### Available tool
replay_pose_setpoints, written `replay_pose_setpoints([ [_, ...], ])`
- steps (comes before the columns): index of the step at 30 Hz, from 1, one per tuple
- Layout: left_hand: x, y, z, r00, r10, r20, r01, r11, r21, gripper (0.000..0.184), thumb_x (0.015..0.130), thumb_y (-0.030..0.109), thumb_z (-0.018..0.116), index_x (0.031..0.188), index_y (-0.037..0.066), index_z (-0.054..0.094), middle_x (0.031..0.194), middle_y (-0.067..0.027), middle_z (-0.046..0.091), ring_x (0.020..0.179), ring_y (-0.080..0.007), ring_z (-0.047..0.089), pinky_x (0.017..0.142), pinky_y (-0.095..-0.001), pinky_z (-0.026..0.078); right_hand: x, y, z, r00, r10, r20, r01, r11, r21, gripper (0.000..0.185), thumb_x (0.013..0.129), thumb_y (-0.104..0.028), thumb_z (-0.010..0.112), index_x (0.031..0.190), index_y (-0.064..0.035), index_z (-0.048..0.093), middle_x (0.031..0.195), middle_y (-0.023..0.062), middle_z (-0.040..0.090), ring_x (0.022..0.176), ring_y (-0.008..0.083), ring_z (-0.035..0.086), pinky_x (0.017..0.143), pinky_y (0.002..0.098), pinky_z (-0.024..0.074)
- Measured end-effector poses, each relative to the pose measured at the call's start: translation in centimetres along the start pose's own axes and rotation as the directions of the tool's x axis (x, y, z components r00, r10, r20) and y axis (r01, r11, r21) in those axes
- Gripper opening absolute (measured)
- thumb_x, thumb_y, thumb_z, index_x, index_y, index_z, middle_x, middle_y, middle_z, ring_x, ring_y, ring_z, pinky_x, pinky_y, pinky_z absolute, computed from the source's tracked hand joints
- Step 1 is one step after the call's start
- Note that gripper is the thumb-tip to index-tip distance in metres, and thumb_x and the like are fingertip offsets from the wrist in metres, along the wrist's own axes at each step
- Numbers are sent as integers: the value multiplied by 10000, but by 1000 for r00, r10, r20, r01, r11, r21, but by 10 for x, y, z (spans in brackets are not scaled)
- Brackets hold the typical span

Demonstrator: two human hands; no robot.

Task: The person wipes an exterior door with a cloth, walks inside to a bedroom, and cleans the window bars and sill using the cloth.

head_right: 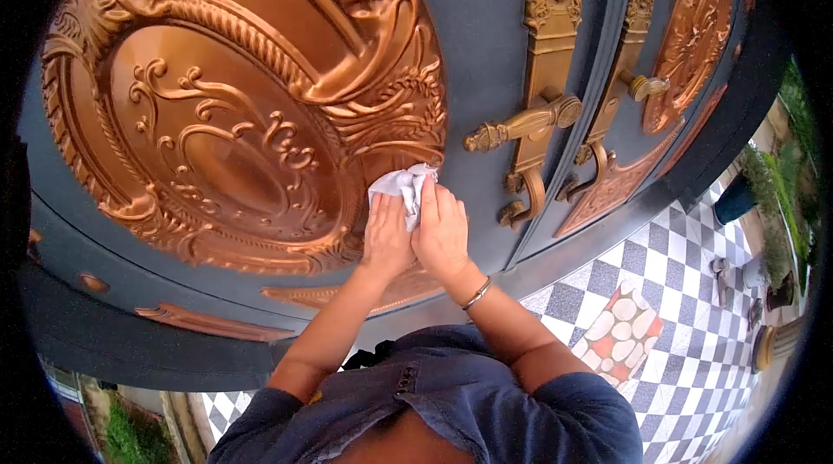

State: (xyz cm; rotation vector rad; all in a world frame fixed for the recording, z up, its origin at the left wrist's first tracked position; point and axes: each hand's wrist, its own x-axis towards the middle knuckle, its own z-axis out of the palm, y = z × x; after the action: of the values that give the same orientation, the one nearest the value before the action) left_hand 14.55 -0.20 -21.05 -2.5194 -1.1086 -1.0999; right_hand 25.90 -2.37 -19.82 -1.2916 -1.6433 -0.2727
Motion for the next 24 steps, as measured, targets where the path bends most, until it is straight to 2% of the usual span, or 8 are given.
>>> replay_pose_setpoints([
  [2,-3,-1,-3,1000,-6,28,7,1000,-23,480,793,129,528,1224,-65,446,1283,-203,430,1239,-343,368,1056,-474,242,-1,0,-2,1000,-23,-10,24,992,128,576,692,36,511,1251,92,384,1017,201,525,856,361,511,719,404,426],
  [7,-22,7,3,987,-110,120,120,990,-78,510,791,93,528,1260,-63,404,1295,-206,417,1232,-358,370,1048,-488,241,-22,9,2,991,-31,130,19,996,91,597,683,14,506,1265,67,387,1013,186,522,852,333,515,743,395,424],
  [14,-4,12,0,992,-89,-85,90,996,-3,523,721,104,587,1184,-101,455,1215,-243,448,1173,-389,399,1028,-502,262,6,5,-13,985,-149,83,148,989,8,545,704,-6,512,1237,56,419,1020,159,527,853,297,527,730,372,434],
  [16,-27,1,10,963,-169,209,165,986,36,508,702,107,601,1153,-93,479,1209,-229,455,1178,-376,396,1029,-499,264,-10,15,3,981,-161,110,166,986,-33,537,705,-9,516,1231,52,428,1019,153,528,850,288,532,719,363,437],
  [19,-62,-6,19,970,-86,228,70,994,80,456,720,106,578,1132,-71,494,1225,-209,452,1199,-362,382,1033,-494,261,-63,25,25,976,-135,171,126,990,61,529,690,54,490,1216,71,430,1025,218,529,897,366,535,757,415,447],
  [21,-80,-6,31,979,-30,201,8,994,111,408,751,101,536,1128,-51,501,1240,-192,450,1202,-355,381,1031,-488,262,-78,24,28,816,258,518,-367,923,119,504,747,-20,508,1234,65,409,989,194,537,874,344,540,766,403,444],
  [23,-82,-2,28,989,-52,141,33,990,135,371,776,96,497,1121,-41,505,1241,-185,452,1196,-350,387,1027,-483,265,-77,24,26,836,254,487,-366,918,150,486,765,-12,493,1232,80,397,970,220,532,884,381,528,792,423,440],
  [24,-68,3,19,986,-89,138,73,991,112,389,758,101,521,1118,-46,499,1217,-194,462,1187,-356,392,1020,-485,271,-68,24,23,929,193,315,-263,945,195,482,767,0,486,1234,77,397,970,222,528,882,384,525,787,420,443],
])
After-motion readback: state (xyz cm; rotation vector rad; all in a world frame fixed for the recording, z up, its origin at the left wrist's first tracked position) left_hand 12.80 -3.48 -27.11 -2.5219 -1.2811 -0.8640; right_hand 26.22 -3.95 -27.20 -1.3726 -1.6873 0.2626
